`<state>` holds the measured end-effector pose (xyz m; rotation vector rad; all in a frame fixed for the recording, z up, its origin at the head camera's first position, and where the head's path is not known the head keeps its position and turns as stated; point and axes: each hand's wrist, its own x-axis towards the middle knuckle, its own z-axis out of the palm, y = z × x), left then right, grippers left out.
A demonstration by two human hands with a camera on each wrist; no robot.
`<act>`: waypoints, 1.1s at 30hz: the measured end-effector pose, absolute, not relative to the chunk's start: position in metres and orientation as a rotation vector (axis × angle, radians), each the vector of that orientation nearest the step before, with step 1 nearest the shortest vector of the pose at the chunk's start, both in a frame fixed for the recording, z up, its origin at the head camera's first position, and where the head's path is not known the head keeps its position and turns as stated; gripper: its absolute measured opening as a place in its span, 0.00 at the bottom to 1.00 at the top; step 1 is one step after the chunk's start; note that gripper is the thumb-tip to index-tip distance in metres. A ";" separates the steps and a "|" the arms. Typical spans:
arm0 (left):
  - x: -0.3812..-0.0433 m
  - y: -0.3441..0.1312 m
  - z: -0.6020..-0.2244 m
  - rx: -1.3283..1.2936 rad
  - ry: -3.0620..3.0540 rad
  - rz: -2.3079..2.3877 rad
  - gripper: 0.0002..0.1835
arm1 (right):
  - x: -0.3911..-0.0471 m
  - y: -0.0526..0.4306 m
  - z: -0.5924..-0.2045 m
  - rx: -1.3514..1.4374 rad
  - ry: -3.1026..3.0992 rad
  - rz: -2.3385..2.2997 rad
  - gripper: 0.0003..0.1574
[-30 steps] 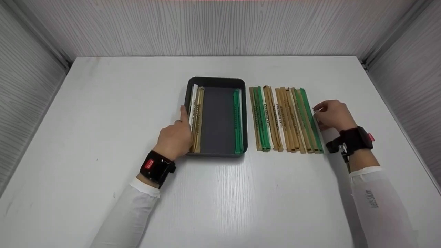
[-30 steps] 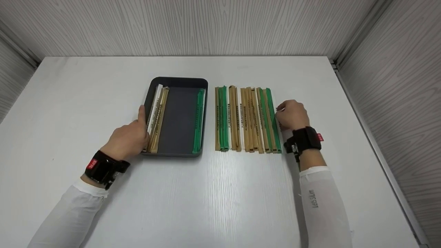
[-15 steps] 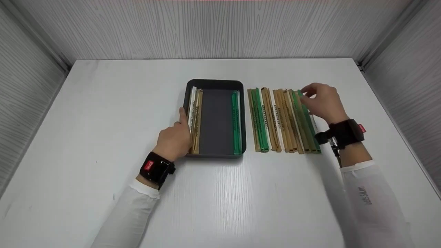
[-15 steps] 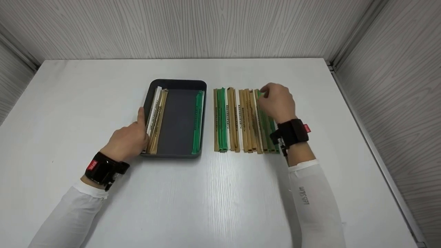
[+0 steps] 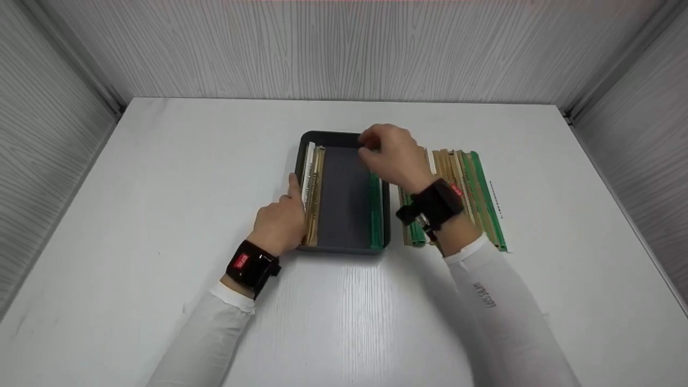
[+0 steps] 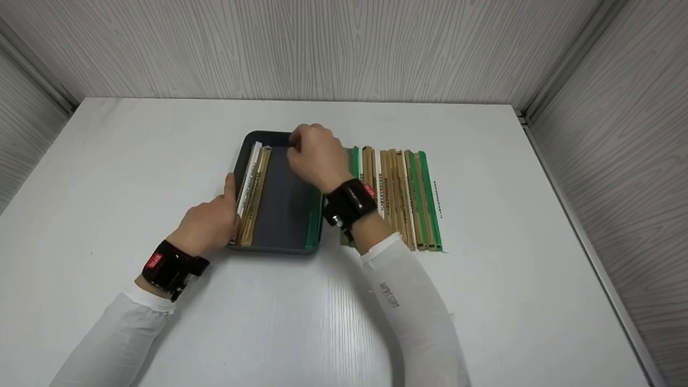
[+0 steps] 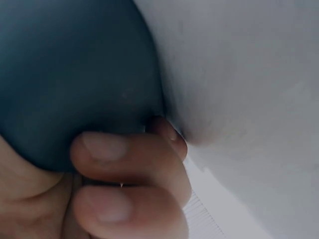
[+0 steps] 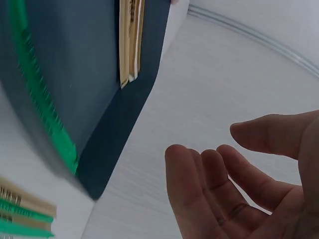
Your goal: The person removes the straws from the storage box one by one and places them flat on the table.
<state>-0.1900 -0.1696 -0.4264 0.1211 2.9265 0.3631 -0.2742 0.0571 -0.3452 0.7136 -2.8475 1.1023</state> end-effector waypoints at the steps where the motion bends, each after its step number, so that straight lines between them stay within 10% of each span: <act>1: -0.190 -0.170 -0.426 0.118 2.929 0.359 0.50 | -0.275 0.047 -0.348 0.744 -2.848 1.106 0.18; 15: -0.188 -0.167 -0.426 0.137 2.977 0.300 0.50 | -0.283 -0.029 -0.402 0.728 -3.100 0.945 0.05; 33: -0.188 -0.168 -0.428 0.131 2.984 0.286 0.48 | -0.281 -0.034 -0.411 0.689 -3.168 0.868 0.21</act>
